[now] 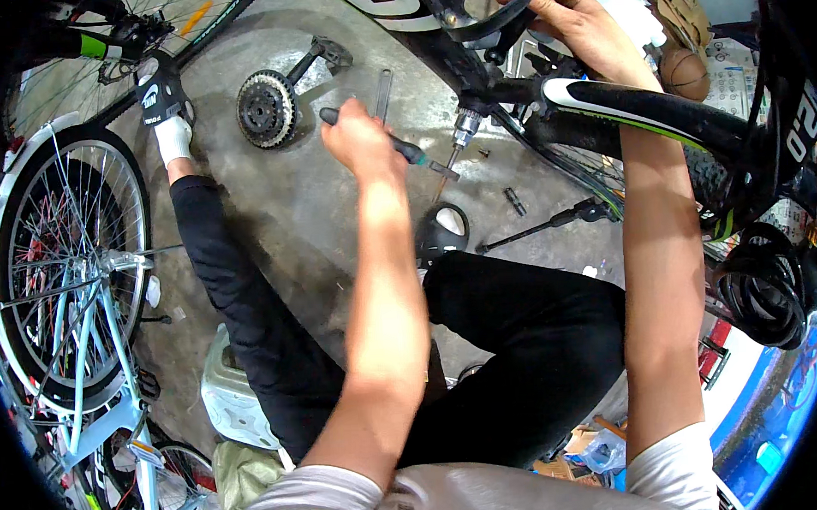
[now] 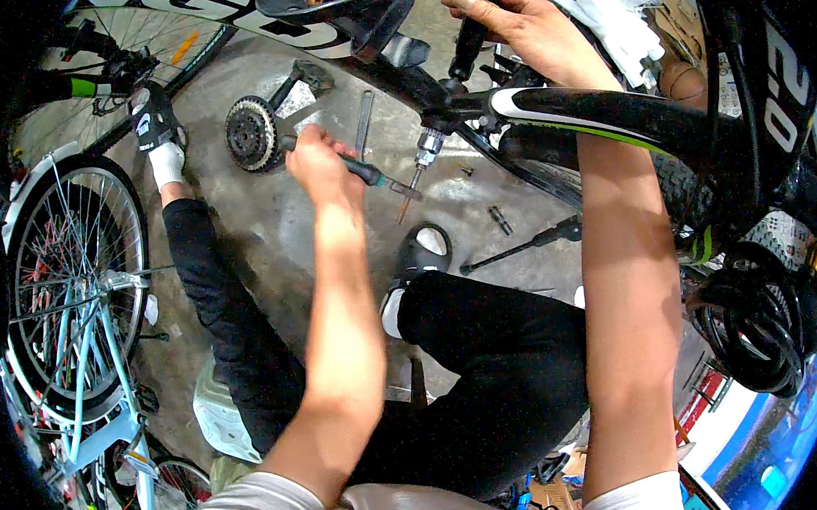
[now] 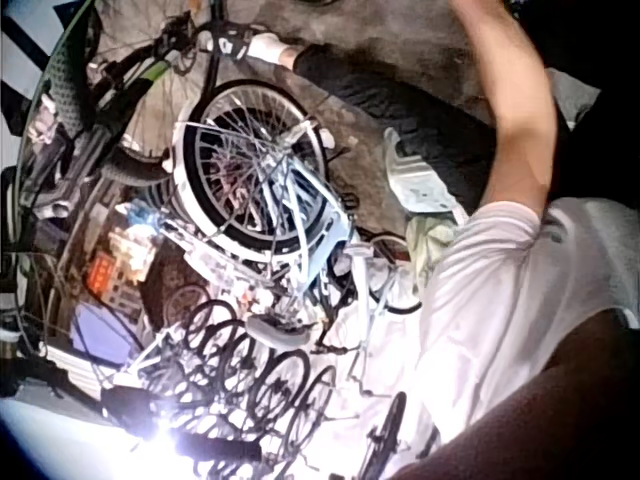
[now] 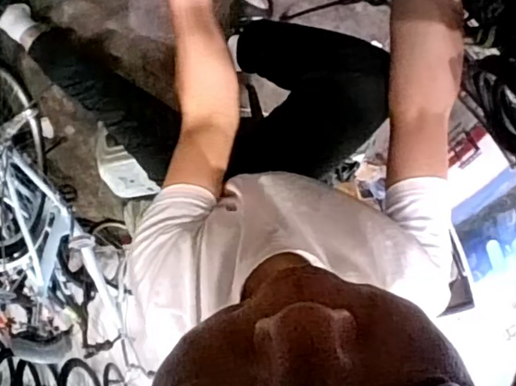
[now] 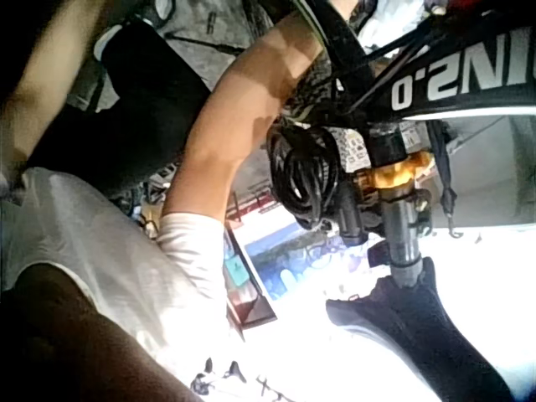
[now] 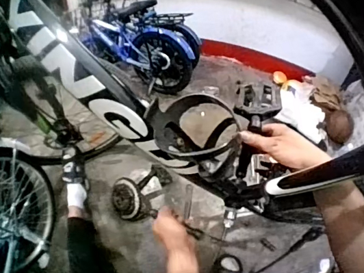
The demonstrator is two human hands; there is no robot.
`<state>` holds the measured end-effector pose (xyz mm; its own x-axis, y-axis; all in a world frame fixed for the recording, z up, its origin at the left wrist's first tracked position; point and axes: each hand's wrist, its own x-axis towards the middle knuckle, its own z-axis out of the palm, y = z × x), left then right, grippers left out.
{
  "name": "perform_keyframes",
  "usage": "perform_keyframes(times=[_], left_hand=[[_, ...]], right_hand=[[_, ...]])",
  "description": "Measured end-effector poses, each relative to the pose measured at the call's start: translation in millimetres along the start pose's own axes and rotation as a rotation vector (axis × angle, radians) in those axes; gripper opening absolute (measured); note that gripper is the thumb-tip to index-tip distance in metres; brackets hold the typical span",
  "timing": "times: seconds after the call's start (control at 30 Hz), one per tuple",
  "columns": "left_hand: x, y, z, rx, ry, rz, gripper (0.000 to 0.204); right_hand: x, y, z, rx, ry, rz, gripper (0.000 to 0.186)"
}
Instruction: The person removes components from the bicycle bottom bracket area using tools, picks up a small part from the floor, and luego uses a wrench and screwdriver to work on the bottom bracket spindle and frame area while the bicycle is inverted.
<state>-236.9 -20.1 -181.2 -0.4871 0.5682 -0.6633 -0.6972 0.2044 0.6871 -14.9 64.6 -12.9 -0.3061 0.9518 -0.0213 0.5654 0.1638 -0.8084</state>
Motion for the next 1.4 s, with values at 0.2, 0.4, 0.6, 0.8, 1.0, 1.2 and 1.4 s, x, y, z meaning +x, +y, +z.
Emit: perform_keyframes(times=[0.2, 0.4, 0.6, 0.8, 1.0, 1.2, 1.4], left_hand=[[-95.7, 20.2, 17.7, 0.284, 0.060, 0.757, 0.024], [16.3, -4.2, -15.2, -0.128, -0.086, -0.375, 0.027], [64.7, -50.2, -19.6, -0.146, 0.064, -0.857, 0.022], [7.6, 5.4, 4.0, -0.083, -0.043, -0.304, 0.014], [-64.8, 17.8, 15.8, 0.178, -0.008, 0.535, 0.027], [-44.7, 47.5, -55.6, -0.290, -0.134, -0.314, 0.059], [8.9, 10.9, -170.7, -0.302, 0.046, -0.473, 0.058]], right_hand=[[5.1, 2.6, 1.2, 0.031, 0.007, 0.106, 0.048], [4.6, 1.9, 0.3, -0.063, -0.002, 0.075, 0.048], [0.8, -45.3, 14.3, 0.012, 0.071, 0.202, 0.043], [-10.3, -62.8, 6.4, -0.002, 0.083, 0.439, 0.043], [-4.9, -50.7, 5.5, 0.126, 0.087, 0.422, 0.040], [-0.5, -47.7, 4.1, 0.065, 0.047, 0.392, 0.042], [4.0, -35.9, 8.8, 0.157, -0.015, 0.324, 0.046]])
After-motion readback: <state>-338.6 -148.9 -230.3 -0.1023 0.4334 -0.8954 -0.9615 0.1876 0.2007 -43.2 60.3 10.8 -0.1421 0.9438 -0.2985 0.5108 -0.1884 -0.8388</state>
